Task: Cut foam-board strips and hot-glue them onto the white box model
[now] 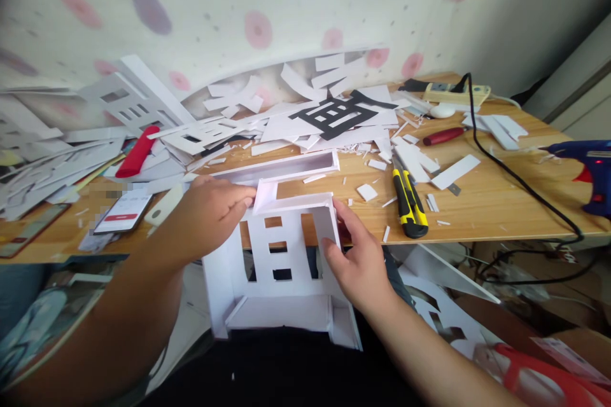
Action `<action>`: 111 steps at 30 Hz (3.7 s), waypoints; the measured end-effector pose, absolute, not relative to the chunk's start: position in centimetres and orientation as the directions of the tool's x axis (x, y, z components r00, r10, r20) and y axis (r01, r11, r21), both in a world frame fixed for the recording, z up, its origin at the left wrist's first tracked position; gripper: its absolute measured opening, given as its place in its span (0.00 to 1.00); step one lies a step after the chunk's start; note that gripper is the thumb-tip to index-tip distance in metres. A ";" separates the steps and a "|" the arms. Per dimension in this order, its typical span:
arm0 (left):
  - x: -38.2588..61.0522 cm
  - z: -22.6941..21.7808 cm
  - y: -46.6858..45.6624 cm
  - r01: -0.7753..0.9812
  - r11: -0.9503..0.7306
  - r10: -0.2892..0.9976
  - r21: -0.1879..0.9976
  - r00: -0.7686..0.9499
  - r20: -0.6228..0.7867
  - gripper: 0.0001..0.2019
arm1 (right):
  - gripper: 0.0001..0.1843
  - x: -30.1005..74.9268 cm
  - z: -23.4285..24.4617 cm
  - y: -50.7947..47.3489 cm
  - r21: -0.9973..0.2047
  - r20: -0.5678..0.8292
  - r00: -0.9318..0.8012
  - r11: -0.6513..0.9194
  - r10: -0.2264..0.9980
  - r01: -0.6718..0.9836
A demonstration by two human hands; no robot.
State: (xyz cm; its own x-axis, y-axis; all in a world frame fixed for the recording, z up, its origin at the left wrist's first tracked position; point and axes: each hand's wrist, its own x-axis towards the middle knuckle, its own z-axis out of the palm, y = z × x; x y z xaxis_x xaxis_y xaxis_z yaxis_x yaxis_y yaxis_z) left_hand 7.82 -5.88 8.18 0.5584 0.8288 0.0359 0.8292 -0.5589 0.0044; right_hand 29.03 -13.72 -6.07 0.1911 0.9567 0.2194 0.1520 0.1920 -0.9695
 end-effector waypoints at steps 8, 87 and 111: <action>7.6 8.3 -7.2 0.935 -0.336 0.942 0.109 0.333 0.051 0.04 | 0.29 28.8 -5.4 -13.7 -0.951 0.263 0.174 0.226 0.949 0.209; 8.1 6.2 -6.1 0.883 -0.226 0.967 0.411 0.154 0.201 0.04 | 0.29 28.7 -5.4 -13.2 -0.967 0.213 0.162 0.184 0.964 0.178; 7.4 5.5 -6.1 0.857 -0.284 0.954 0.429 0.208 0.215 0.08 | 0.29 28.6 -5.9 -13.4 -0.961 0.231 0.174 0.197 0.957 0.194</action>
